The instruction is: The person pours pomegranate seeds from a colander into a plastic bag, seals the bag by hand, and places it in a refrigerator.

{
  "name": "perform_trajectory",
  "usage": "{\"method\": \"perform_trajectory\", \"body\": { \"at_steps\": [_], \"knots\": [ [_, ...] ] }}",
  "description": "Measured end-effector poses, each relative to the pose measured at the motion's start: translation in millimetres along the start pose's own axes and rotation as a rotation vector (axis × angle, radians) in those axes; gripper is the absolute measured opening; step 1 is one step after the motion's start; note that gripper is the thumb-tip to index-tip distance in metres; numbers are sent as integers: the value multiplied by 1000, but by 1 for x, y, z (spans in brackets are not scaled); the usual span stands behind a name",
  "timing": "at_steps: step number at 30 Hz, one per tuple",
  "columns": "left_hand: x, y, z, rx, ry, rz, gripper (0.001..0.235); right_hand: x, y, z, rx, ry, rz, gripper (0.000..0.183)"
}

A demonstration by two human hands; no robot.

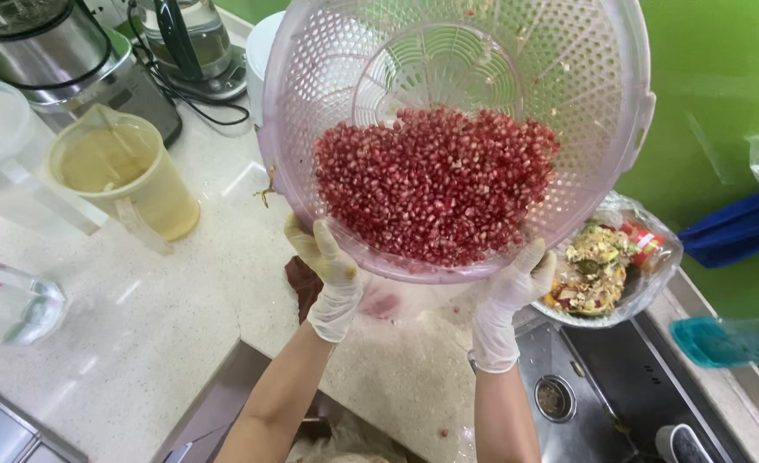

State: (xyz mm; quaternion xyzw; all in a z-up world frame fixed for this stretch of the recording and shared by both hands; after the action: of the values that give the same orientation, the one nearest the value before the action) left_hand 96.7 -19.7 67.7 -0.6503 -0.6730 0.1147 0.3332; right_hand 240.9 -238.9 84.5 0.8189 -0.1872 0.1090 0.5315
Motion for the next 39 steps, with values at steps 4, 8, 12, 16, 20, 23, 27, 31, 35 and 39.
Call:
{"method": "perform_trajectory", "body": {
  "at_steps": [4,8,12,16,20,23,27,31,35,39],
  "knots": [
    [11,8,-6,171,-64,36,50,18,6,-1,-97,-108,-93,25],
    [-14,11,12,247,2,-64,48,2,14,18,-70,-60,-94,25],
    [-22,1,23,207,-3,50,49,-10,21,23,-111,-1,-142,25],
    [-34,-17,53,230,-19,119,46,-40,13,36,-346,-35,-209,21],
    [-43,1,92,374,-41,111,43,-53,-21,48,-666,-51,-308,30],
    [-46,25,115,466,-23,116,42,-55,-54,54,-826,-45,-383,41],
    [-45,33,126,532,61,129,47,-54,-75,62,-905,27,-415,46],
    [-50,0,126,574,98,365,55,-54,-75,78,-732,88,-552,40],
    [-64,-45,127,631,166,633,66,-43,-77,113,-613,293,-782,35],
    [-78,-70,129,452,120,653,69,-44,-74,135,-249,515,-985,24]
  ]
}}
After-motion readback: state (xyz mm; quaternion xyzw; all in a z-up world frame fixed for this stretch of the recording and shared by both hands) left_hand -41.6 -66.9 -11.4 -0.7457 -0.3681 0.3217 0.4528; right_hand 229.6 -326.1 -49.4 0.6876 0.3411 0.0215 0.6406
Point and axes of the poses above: each hand's wrist, its own x-axis towards the middle knuckle, its own z-axis out of the back of the hand, y = z × x, the point moved 3 cm from there along x, towards the middle knuckle, and after that the axes turned 8 degrees about -z, right-handed, at the moved point
